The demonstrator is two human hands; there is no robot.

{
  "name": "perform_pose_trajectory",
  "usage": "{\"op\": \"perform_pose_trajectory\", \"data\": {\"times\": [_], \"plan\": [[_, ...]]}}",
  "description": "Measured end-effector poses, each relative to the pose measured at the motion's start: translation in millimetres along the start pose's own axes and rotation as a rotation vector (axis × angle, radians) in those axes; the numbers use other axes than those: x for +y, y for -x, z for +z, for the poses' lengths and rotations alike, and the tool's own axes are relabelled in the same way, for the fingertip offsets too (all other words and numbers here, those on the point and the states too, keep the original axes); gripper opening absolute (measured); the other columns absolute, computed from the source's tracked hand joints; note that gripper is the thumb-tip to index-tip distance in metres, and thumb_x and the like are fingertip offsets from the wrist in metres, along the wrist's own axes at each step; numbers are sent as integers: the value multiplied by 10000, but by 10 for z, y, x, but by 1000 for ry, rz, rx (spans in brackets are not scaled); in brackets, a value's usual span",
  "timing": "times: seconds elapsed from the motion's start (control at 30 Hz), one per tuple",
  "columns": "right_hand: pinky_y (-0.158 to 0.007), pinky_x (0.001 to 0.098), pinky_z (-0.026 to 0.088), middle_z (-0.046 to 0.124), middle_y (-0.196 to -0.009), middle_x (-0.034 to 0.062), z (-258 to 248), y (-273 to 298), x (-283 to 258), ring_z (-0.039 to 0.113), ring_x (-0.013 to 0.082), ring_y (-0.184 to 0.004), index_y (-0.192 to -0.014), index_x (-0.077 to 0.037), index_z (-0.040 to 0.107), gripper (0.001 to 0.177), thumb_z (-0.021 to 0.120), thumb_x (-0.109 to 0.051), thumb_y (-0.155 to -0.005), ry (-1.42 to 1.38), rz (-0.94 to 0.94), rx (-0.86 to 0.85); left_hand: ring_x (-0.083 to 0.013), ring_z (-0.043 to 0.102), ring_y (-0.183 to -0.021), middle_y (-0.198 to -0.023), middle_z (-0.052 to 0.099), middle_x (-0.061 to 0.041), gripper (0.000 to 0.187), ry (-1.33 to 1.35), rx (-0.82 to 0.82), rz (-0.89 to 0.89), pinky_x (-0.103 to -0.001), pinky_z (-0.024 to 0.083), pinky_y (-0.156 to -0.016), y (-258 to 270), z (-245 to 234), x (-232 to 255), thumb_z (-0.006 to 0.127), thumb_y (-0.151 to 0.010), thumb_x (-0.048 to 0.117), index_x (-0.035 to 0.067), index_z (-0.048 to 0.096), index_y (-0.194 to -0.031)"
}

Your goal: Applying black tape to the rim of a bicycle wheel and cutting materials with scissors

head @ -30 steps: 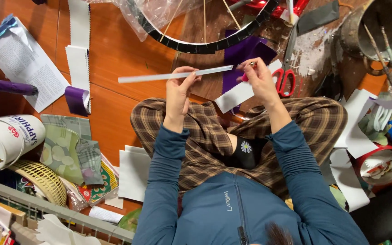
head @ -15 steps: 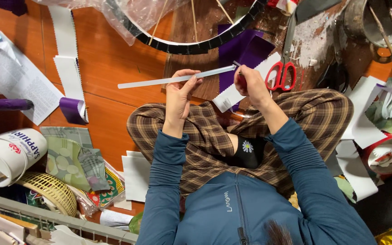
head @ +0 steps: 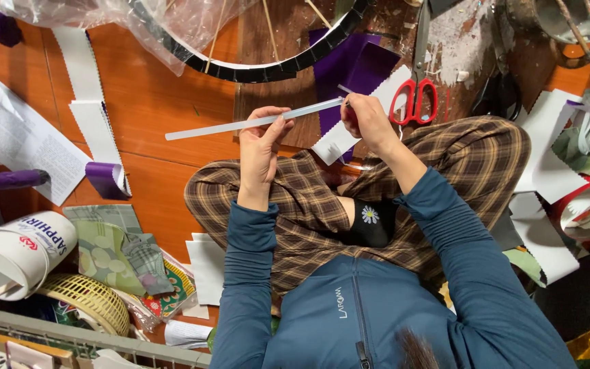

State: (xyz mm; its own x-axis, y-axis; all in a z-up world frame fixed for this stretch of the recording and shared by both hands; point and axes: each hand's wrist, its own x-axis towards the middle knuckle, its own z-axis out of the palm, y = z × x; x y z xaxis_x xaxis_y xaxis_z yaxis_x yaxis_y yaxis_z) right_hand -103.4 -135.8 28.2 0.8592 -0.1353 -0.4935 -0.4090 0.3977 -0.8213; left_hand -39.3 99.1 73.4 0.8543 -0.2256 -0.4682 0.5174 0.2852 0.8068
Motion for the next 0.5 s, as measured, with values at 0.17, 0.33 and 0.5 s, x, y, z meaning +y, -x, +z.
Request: {"op": "perform_pose_trajectory", "data": {"times": [0.17, 0.33, 0.5], "plan": [[-355, 210, 301, 380, -582, 52, 34, 5, -10, 387, 95, -439, -774, -22, 633, 388, 444, -192, -1067, -7, 12, 46, -266, 811, -1039, -1194, 756, -252, 223, -2, 0, -6, -340, 696, -971, -5, 30, 16, 793, -1009, 30, -28, 672, -1188], [-382, 199, 310, 409, -580, 53, 57, 45, -163, 411, 90, -462, -753, -47, 623, 383, 475, -231, -1054, -2, 55, 47, -252, 808, -1034, -1186, 758, -242, 222, -28, 4, 2, -340, 693, -968, -3, 45, 28, 797, -1008, 33, -26, 678, -1185], [-400, 198, 333, 404, -578, 60, 14, 8, -82, 438, 97, -481, -726, -43, 616, 356, 486, -183, -1026, 26, 55, 83, -256, 808, -1026, -1178, 767, -245, 227, -55, -3, 15, -344, 696, -960, -66, 134, 14, 818, -998, 48, -22, 691, -1173]]}}
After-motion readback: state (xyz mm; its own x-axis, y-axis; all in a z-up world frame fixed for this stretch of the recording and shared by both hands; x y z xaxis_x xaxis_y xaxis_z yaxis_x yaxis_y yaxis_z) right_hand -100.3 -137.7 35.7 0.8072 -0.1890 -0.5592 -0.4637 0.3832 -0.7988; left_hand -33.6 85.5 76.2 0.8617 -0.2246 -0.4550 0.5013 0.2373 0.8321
